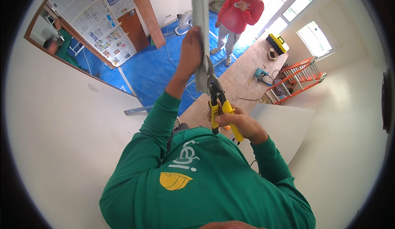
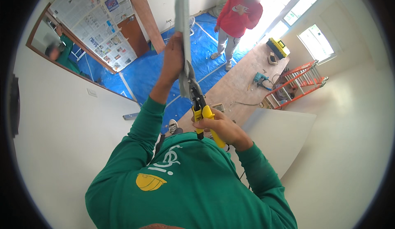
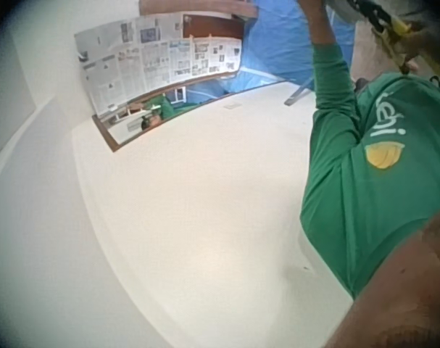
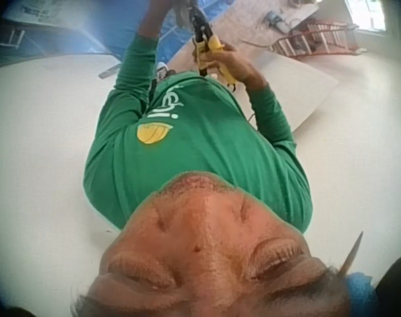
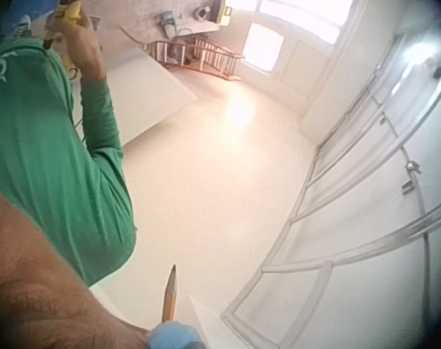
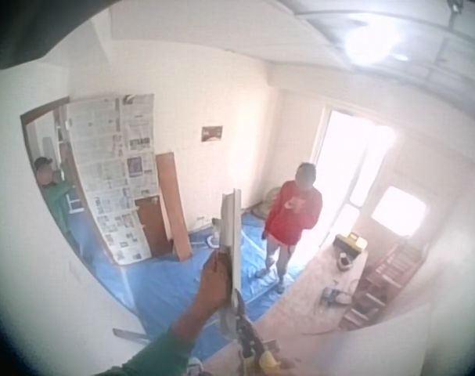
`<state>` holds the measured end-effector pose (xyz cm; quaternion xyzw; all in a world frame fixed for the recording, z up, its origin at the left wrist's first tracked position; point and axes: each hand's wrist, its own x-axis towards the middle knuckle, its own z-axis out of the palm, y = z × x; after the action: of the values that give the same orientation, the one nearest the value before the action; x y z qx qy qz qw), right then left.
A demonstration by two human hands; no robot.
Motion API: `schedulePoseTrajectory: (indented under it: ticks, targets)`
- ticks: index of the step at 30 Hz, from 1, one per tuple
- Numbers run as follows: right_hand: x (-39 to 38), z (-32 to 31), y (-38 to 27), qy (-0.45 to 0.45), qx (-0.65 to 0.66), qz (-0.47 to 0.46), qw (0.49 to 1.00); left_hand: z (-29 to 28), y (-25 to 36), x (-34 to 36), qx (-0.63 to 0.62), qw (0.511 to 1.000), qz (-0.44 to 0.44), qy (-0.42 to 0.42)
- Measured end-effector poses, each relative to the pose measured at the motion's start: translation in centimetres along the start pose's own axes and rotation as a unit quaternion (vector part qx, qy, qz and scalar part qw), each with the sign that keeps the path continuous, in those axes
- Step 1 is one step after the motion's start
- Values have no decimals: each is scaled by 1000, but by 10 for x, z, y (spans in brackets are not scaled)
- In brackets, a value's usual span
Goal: The person uses tin snips to cut a long metal trim piece into shorter segments. They repeatedly position the snips, cut, and reposition the trim while standing in a room under renovation.
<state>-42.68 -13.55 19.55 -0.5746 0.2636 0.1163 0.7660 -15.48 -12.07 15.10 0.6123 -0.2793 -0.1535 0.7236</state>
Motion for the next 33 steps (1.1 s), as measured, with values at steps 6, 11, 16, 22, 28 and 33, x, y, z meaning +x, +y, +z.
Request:
schedulePoseTrajectory:
  ticks: [6, 11, 16, 22, 28, 33]
  targets:
    - [8, 10, 13, 36, 7, -9, 999, 0, -16, -3, -26, 1000, -5, 1]
    - [16, 14, 31, 28, 26, -28, 999, 1, -17, -9, 14, 1000, 17, 8]
    - [26, 18, 40, 36, -15, -94, 995, 4, -4, -2, 13, 999, 41, -7]
    - [7, 10, 20, 38, -13, -10, 999, -7, -7, 13, 35, 987, 75, -134]
    - [-2, -17, 8, -13, 22, 88, 996, -12, -51, 9, 4, 991, 44, -127]
    - [-1, -32, 14, -92, 92, 70, 989, -31, -68, 33, -267, 954, -99, -94]
